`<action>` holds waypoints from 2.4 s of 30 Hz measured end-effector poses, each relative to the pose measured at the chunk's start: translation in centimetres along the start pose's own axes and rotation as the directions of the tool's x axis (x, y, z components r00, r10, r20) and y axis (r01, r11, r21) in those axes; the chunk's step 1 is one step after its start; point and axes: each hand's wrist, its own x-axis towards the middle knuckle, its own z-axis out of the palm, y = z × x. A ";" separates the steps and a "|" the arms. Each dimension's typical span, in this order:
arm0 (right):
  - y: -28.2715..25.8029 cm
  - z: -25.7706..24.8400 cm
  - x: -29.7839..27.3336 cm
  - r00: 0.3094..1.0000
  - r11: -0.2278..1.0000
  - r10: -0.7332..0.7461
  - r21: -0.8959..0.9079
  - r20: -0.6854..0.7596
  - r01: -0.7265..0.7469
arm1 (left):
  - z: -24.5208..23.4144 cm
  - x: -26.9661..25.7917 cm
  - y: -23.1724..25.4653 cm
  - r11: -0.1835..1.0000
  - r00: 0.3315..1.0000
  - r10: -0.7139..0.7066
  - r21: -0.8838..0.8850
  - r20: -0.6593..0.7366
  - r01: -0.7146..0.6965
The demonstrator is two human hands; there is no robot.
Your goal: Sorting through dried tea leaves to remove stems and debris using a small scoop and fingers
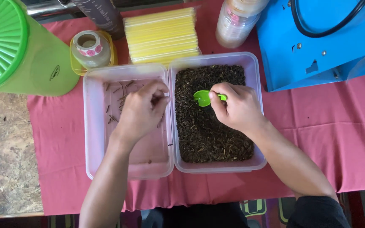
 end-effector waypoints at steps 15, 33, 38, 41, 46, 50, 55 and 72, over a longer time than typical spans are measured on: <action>0.4 -2.1 0.3 0.987 0.988 0.116 -0.113 0.112 -0.103 | -0.7 0.0 -2.1 0.984 0.994 -0.059 0.175 0.087 0.043; 0.8 -5.0 2.8 0.923 0.974 0.136 -0.217 0.361 -0.059 | 5.1 3.3 -2.1 0.990 0.990 -0.080 -0.109 0.119 0.093; 2.2 -3.7 1.2 0.908 0.905 0.142 -0.424 0.393 0.042 | 5.3 3.1 -2.6 0.998 0.993 -0.031 -0.060 0.116 0.038; 0.9 -2.9 2.1 0.854 0.956 0.207 -0.282 0.478 -0.073 | 5.3 3.1 -2.6 0.998 0.992 -0.048 -0.046 0.121 0.054; -0.2 -2.5 2.6 0.877 0.988 0.151 -0.038 0.456 -0.150 | 5.3 2.9 -2.5 0.994 0.992 -0.083 -0.059 0.100 0.089; 0.3 -3.2 2.1 0.899 0.979 0.178 0.016 0.400 -0.201 | 5.4 2.8 -2.6 0.994 0.991 -0.097 -0.048 0.089 0.102; 1.0 -3.7 1.3 0.916 0.936 0.166 -0.350 0.366 -0.030 | 5.7 2.6 -2.6 0.997 0.995 -0.070 -0.020 0.075 0.072; 0.8 -1.1 1.5 0.476 0.616 0.509 0.082 0.717 -0.784 | 5.5 2.7 -2.2 0.998 0.996 -0.038 -0.053 0.084 0.043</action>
